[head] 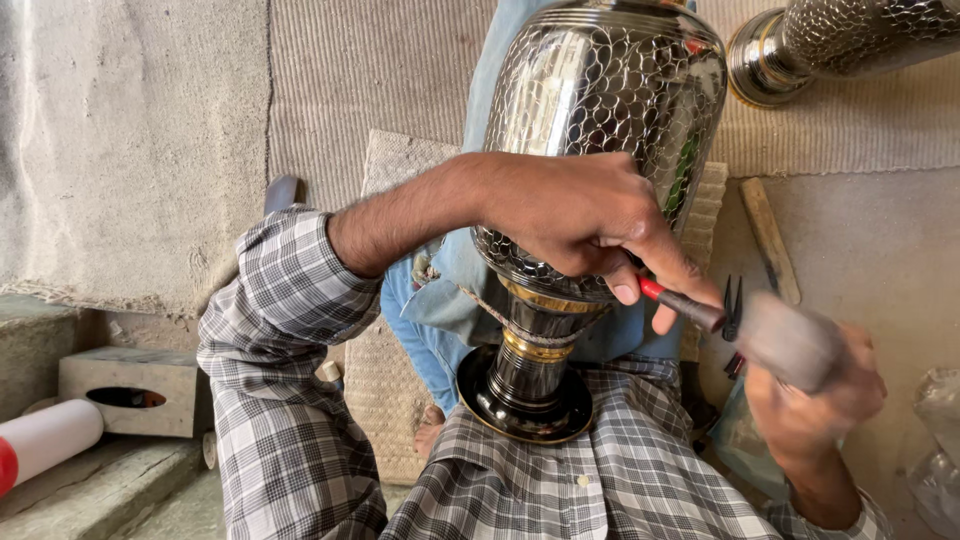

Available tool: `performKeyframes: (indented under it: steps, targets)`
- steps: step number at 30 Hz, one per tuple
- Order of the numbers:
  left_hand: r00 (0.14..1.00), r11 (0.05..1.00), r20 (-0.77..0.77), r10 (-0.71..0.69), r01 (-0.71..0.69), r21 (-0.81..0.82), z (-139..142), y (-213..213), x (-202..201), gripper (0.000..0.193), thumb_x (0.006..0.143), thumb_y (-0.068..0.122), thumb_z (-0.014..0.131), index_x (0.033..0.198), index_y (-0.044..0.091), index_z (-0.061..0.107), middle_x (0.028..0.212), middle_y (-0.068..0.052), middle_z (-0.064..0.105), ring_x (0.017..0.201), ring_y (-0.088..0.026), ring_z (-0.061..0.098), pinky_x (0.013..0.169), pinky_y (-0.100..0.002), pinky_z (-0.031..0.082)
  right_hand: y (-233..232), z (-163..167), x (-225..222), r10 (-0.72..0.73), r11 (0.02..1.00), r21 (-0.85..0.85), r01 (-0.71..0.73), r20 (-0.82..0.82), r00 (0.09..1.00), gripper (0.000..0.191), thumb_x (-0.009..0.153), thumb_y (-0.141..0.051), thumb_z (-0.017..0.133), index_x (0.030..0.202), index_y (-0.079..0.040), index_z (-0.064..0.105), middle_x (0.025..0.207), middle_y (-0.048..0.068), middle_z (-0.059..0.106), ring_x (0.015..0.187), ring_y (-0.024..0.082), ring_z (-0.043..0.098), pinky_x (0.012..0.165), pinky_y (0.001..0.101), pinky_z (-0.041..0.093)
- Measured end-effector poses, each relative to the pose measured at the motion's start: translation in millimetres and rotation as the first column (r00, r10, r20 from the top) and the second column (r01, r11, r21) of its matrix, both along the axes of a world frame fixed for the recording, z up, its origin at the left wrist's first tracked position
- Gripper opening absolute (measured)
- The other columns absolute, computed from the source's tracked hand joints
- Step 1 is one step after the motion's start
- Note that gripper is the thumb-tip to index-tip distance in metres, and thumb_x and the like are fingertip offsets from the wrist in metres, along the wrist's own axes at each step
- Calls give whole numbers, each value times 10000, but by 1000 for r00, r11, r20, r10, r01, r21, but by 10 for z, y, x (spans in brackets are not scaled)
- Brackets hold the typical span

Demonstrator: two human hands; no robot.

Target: The person sits on the floor with a large engraved metal vase held between their legs and, using a chisel and a wooden mallet, repeatedly strikes the chisel to carve fine decorative lines into the vase surface, repositioning the chisel around the pattern as they work.

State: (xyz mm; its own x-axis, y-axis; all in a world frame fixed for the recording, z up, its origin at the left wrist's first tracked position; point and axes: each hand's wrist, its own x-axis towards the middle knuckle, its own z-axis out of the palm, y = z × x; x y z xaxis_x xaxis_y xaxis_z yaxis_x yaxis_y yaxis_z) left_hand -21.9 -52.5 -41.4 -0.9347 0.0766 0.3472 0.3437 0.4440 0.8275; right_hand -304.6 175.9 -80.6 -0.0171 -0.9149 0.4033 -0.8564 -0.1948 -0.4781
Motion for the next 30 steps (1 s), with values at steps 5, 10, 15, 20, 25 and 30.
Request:
performKeyframes:
  steps: [5, 10, 15, 20, 25, 30]
  targets:
    - [999, 1000, 17, -31, 31, -6, 15, 1, -12, 538, 982, 95, 694, 1482, 243, 561, 1168, 102, 812, 716, -46, 717, 542, -290, 516, 23, 82, 71, 144, 987, -71, -144, 7, 989, 225, 759, 11, 706, 940, 54, 579, 927, 209, 608, 712, 275, 611, 635, 351, 486]
    - [995, 995, -24, -98, 97, -29, 40, -2, -19, 502, 996, 93, 690, 1465, 242, 591, 1180, 85, 807, 788, -53, 735, 563, -277, 520, 25, -7, 126, 25, 999, 34, -35, 265, 964, 192, 890, 34, 727, 1023, 23, 588, 967, 135, 616, 782, 187, 638, 725, 265, 528]
    - [988, 990, -90, 128, -122, 69, 80, -14, -22, 505, 1025, -11, 647, 1479, 184, 540, 1151, 28, 803, 844, -95, 750, 615, -276, 548, 90, -213, 191, 53, 998, -38, -48, 151, 987, 303, 898, 32, 811, 1022, -10, 539, 954, 131, 644, 767, 197, 608, 734, 305, 468]
    - [854, 864, 245, 459, -494, 101, 82, 117, -93, 596, 914, 108, 774, 1455, 146, 525, 1135, 41, 795, 863, -97, 805, 642, -296, 614, 218, -427, 235, -94, 996, 42, 84, 466, 880, 523, 980, -25, 798, 1317, 44, 404, 987, 103, 615, 841, 153, 626, 794, 266, 510]
    - [906, 903, -31, 421, -423, -78, -24, 99, -111, 619, 883, 95, 823, 1441, 128, 557, 1170, -28, 787, 1000, -181, 794, 762, -336, 677, 324, -667, 135, -159, 987, 90, 131, 561, 812, 742, 998, -10, 809, 1496, 46, 263, 1088, 143, 599, 897, 177, 618, 818, 278, 516]
    - [946, 942, -45, 321, -324, -83, -83, 41, -105, 619, 903, 97, 808, 1469, 189, 574, 1298, -46, 755, 1048, -193, 792, 778, -347, 680, 464, -849, -68, -137, 990, 62, 124, 577, 805, 870, 1026, 72, 788, 1603, 16, 140, 1184, 191, 581, 936, 200, 630, 884, 288, 525]
